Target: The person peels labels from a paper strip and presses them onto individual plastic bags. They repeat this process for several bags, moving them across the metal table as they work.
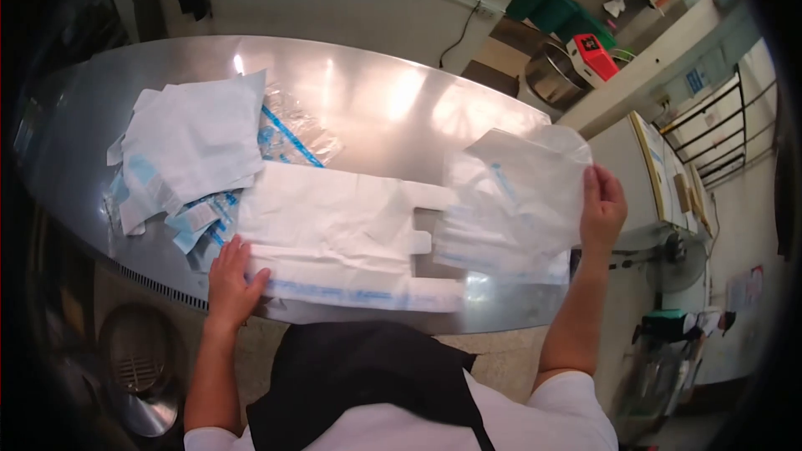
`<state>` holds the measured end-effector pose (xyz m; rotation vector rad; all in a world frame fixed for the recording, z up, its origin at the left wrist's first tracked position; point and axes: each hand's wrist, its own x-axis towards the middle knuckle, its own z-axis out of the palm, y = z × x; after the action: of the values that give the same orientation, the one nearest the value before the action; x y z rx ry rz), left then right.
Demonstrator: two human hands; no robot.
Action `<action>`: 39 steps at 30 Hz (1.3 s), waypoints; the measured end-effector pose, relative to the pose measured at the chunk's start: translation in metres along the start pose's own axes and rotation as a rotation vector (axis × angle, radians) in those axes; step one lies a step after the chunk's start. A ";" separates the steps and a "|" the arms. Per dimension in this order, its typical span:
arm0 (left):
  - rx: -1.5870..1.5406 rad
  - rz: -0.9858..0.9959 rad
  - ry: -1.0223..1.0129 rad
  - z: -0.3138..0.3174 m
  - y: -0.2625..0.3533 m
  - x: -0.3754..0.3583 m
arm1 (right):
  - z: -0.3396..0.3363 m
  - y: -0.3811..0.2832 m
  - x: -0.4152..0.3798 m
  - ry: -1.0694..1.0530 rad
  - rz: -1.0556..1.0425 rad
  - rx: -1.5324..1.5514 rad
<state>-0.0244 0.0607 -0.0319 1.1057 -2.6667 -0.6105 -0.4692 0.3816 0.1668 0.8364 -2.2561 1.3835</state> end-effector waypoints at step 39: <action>-1.173 -0.550 -0.069 -0.103 -0.115 0.043 | 0.336 -0.179 -0.227 -1.267 0.306 0.531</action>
<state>0.0519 -0.0737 0.0102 1.3123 -1.4321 -1.9365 -0.1806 0.0871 0.0034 2.0659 -2.9690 1.9636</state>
